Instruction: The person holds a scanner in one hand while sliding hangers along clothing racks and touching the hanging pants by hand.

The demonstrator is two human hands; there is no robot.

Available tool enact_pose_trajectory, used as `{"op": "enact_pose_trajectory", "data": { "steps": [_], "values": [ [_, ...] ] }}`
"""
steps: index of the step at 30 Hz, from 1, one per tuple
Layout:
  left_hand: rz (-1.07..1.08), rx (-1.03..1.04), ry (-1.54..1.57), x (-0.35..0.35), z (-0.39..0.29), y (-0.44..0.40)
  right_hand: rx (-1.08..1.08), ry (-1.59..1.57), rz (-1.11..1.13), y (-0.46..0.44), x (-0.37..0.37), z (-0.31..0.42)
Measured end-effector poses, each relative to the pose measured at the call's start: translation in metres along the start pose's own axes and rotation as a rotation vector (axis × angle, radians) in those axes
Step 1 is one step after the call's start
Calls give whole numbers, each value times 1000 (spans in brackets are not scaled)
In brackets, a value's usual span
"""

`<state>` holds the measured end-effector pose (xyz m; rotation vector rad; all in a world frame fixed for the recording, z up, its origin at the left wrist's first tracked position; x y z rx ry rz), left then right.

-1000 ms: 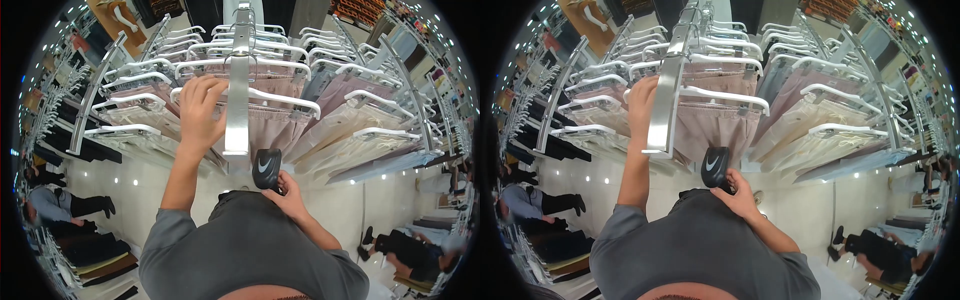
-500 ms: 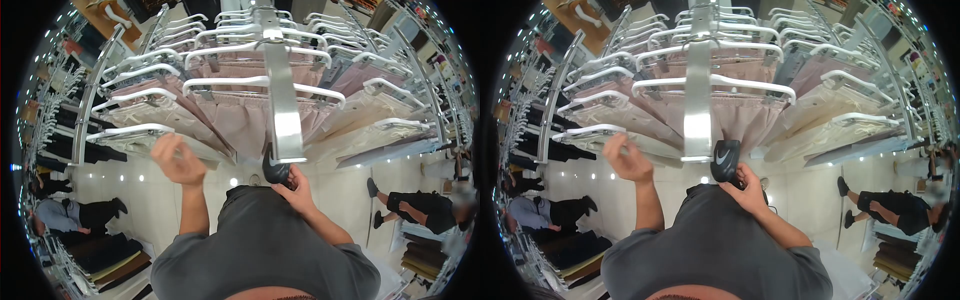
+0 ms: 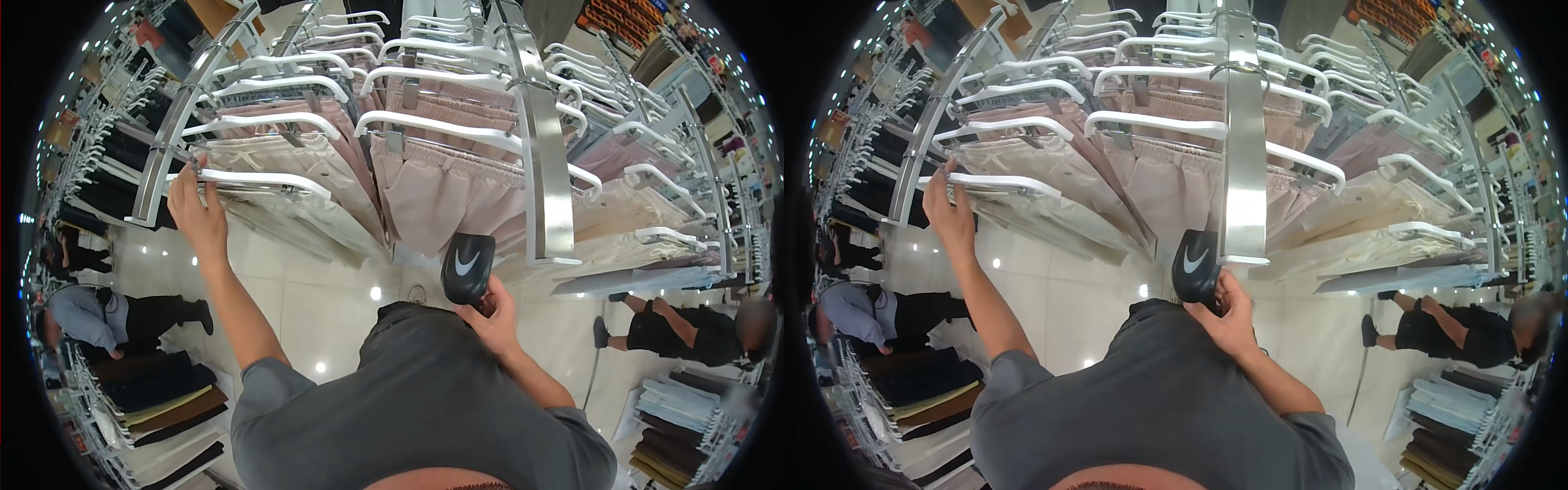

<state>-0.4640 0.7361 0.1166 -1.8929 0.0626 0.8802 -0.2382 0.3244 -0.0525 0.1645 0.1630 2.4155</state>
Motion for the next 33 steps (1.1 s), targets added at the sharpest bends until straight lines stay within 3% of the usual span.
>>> {"op": "enact_pose_trajectory", "data": {
  "steps": [6, 16, 19, 28, 33],
  "values": [
    [-118, 142, -95, -23, -8, 12, -52, 36, 48, 4, 6, 0],
    [-216, 353, 56, -57, -102, 33, -219, -16, 157, 32, 8, 19],
    [-111, 461, 205, -51, -158, 37, -285, 21, 190, 42, 5, 24],
    [213, 558, 461, 6, -284, 56, -359, 23, 192, 63, -16, 30],
    [293, 570, 586, 38, -332, 66, -396, -12, 169, 70, -23, 35]
  ]
}}
Point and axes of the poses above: each hand's wrist, its own y-axis away from the middle knuckle, its own x-axis out of the palm, z = x × y, the point moved 10 cm from there along -y, towards the middle knuckle, and after that the axes turned 10 degrees about y, right-handed, at the moved point
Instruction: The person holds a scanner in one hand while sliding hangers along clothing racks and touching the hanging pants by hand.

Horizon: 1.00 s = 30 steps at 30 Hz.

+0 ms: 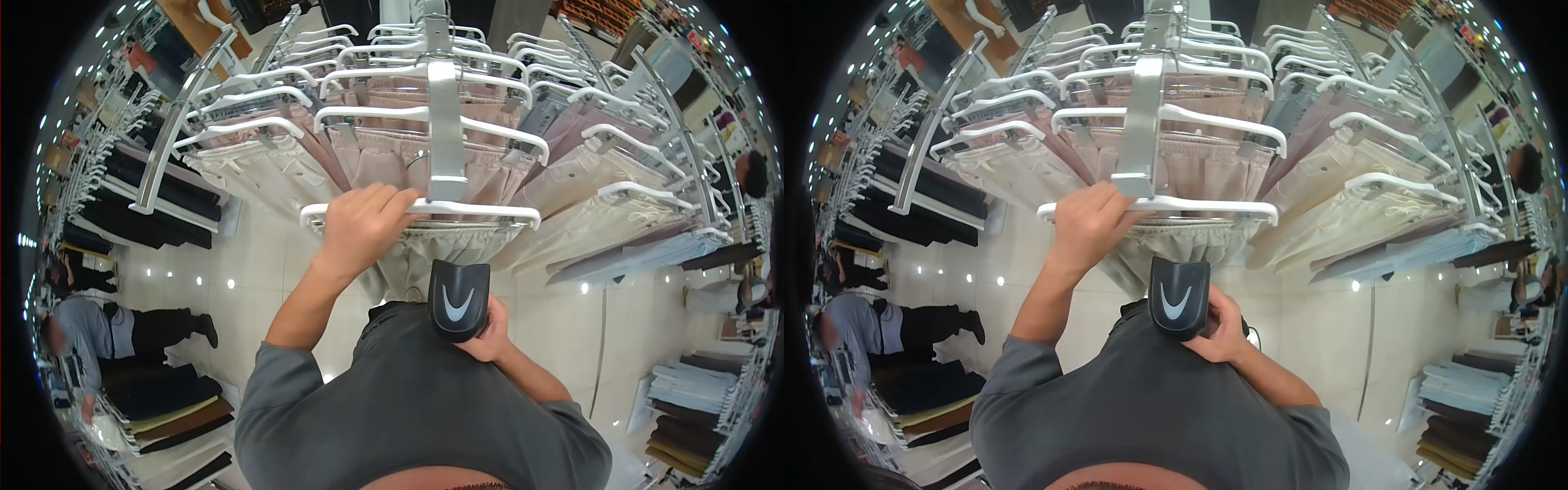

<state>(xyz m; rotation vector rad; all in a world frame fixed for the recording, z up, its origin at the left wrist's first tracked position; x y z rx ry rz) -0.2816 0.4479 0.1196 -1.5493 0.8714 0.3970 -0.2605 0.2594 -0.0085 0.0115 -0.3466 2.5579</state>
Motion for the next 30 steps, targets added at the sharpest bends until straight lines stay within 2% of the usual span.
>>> {"op": "enact_pose_trajectory", "data": {
  "steps": [5, 8, 14, 18, 30],
  "values": [
    [-23, 50, 90, 20, -15, -34, 15, 25, -15, 5, -5, -1],
    [-18, -8, 121, 20, -15, -51, 19, 34, -23, 5, -3, -3],
    [-167, 8, 227, -6, -12, -62, 29, -15, -62, 10, -2, -17],
    [-198, -24, 151, -9, 15, -42, 58, -13, -103, 13, -2, -26],
    [-214, -21, 37, -15, 21, -42, 106, 7, -85, 9, -4, -29]
  ]
}}
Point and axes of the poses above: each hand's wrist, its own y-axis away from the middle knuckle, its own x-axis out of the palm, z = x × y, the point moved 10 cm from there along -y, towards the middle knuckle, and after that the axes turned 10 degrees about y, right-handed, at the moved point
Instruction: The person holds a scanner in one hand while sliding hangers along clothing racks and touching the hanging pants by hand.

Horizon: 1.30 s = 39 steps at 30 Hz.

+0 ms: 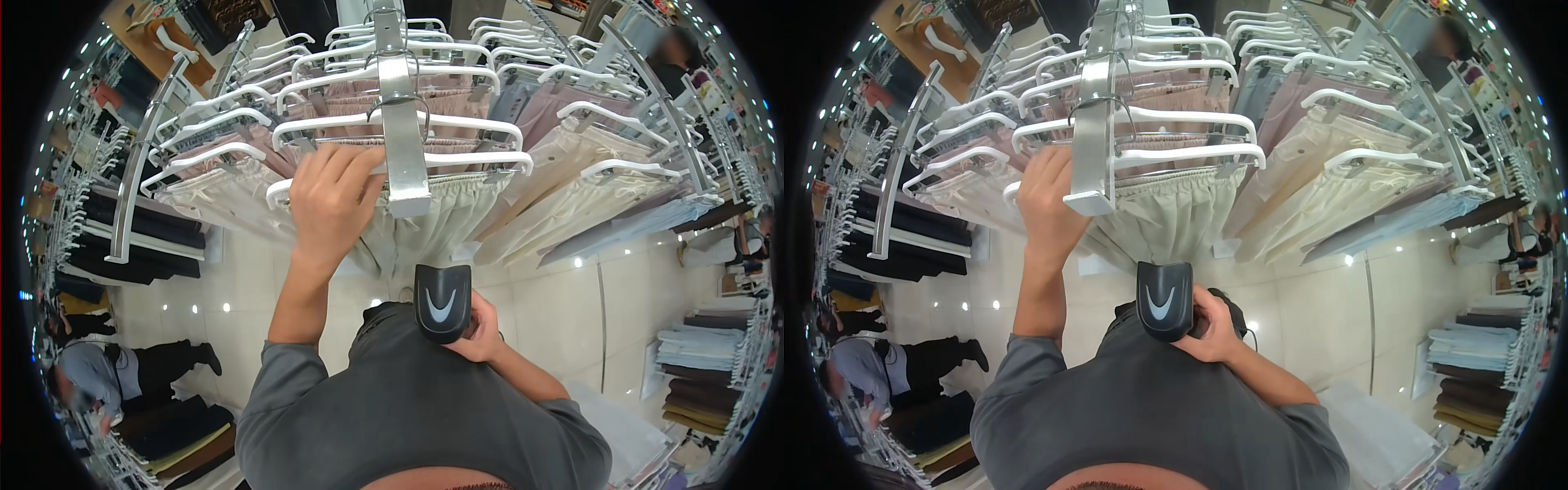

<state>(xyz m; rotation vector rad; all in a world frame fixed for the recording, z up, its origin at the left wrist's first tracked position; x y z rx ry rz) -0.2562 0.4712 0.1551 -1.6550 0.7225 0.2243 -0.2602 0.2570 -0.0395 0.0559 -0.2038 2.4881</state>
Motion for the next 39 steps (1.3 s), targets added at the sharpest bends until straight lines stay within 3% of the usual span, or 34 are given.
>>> {"op": "enact_pose_trajectory", "data": {
  "steps": [2, 7, 9, 11, 18, 23, 25, 32, 37, 39],
  "values": [
    [8, -1, -34, 1, -5, 3, 12, -16, 3, -1, -2, 3],
    [-296, 24, -12, -9, -40, 44, -18, 2, 57, 1, -24, 6],
    [-197, 63, -1, 11, -63, 51, -48, 26, 85, 5, -37, 10],
    [-78, 119, 392, 44, -92, 35, -28, 1, 55, 10, -53, 22],
    [-122, 34, 559, 134, -136, -62, -104, 13, 43, 34, -129, 39],
    [25, 74, 476, 219, -165, -128, -183, 31, -14, 53, -184, 46],
    [81, 103, 446, 257, -164, -148, -240, 177, -58, 61, -206, 55],
    [342, 100, 68, 336, -159, -159, -188, 31, -14, 85, -260, 30],
    [633, -109, 157, 358, -157, -164, -210, 82, 42, 87, -283, 40],
    [636, -179, 187, 353, -165, -164, -237, 73, 51, 86, -288, 39]
  ]
}}
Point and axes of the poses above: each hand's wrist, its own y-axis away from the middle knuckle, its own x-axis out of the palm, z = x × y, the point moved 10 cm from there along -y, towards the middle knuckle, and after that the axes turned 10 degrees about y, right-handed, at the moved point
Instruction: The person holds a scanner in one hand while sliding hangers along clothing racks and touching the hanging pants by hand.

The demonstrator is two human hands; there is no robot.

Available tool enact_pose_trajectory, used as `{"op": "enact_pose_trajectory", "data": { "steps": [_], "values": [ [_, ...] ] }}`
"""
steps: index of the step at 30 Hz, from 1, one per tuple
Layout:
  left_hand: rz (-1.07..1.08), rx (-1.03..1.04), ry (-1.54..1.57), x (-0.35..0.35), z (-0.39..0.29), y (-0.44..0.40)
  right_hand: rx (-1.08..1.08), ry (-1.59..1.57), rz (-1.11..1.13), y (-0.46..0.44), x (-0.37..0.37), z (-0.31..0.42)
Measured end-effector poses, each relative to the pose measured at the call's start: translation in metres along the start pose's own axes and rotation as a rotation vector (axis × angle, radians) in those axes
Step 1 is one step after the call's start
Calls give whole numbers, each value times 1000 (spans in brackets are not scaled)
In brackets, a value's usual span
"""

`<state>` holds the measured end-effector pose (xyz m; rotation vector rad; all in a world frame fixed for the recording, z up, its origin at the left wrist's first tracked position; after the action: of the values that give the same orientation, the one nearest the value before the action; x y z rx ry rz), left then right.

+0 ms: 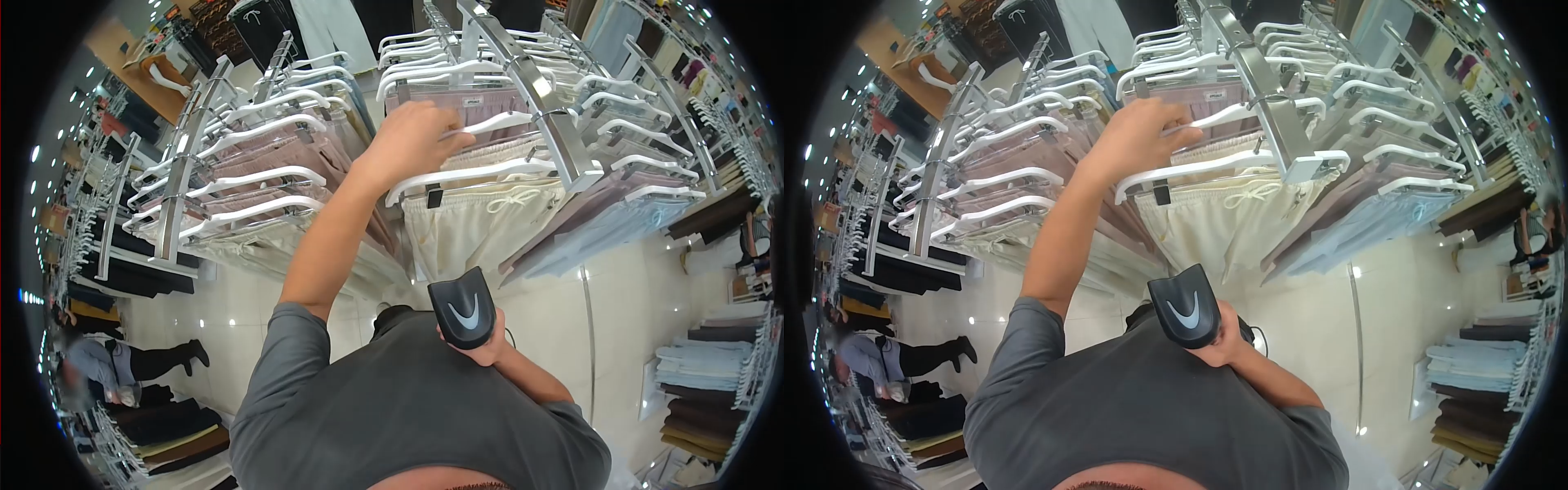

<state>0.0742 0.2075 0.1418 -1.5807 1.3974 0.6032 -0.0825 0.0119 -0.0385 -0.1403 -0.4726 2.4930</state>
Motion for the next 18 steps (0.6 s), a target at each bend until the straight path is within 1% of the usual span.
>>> {"op": "enact_pose_trajectory", "data": {
  "steps": [1, 2, 4, 5, 7, 8, 10, 14, 16, 17, 18],
  "values": [
    [6, -51, 57, 1, 1, 2, -23, -7, -2, -1, -2, 0],
    [1, -53, 53, 1, 0, 3, -26, -8, 4, -1, -4, 0],
    [-89, 13, 75, -7, -7, 3, -33, 23, -5, -8, -8, 9],
    [-90, 13, 74, -7, -7, 1, -34, 23, -3, -10, -8, 13],
    [-117, 88, 82, -11, -15, -1, -37, 43, -29, -13, -14, 19],
    [-120, 84, 80, -11, -18, -2, -37, 41, -25, -13, -15, 18],
    [-90, 120, 109, -6, -29, -4, -5, 16, -34, -11, -18, 13],
    [-21, 72, 151, 13, -19, -1, 8, -6, -30, -15, -17, 11],
    [57, -6, 261, 24, -5, 4, 2, -4, -5, -18, -15, 9],
    [56, -12, 258, 24, -3, 9, 2, -9, 0, -19, -14, 8],
    [61, -61, 267, 26, 1, 17, 4, -10, 16, -19, -12, 6]
  ]
}}
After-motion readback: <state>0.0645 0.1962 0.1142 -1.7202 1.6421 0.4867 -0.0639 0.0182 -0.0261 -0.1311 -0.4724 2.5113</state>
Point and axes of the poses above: each hand's wrist, its own y-axis away from the middle knuckle, its own x-axis out of the palm, z = x × y, the point moved 10 cm from there along -y, towards the middle knuckle, and after that the axes turned 10 degrees about y, right-handed, at the moved point
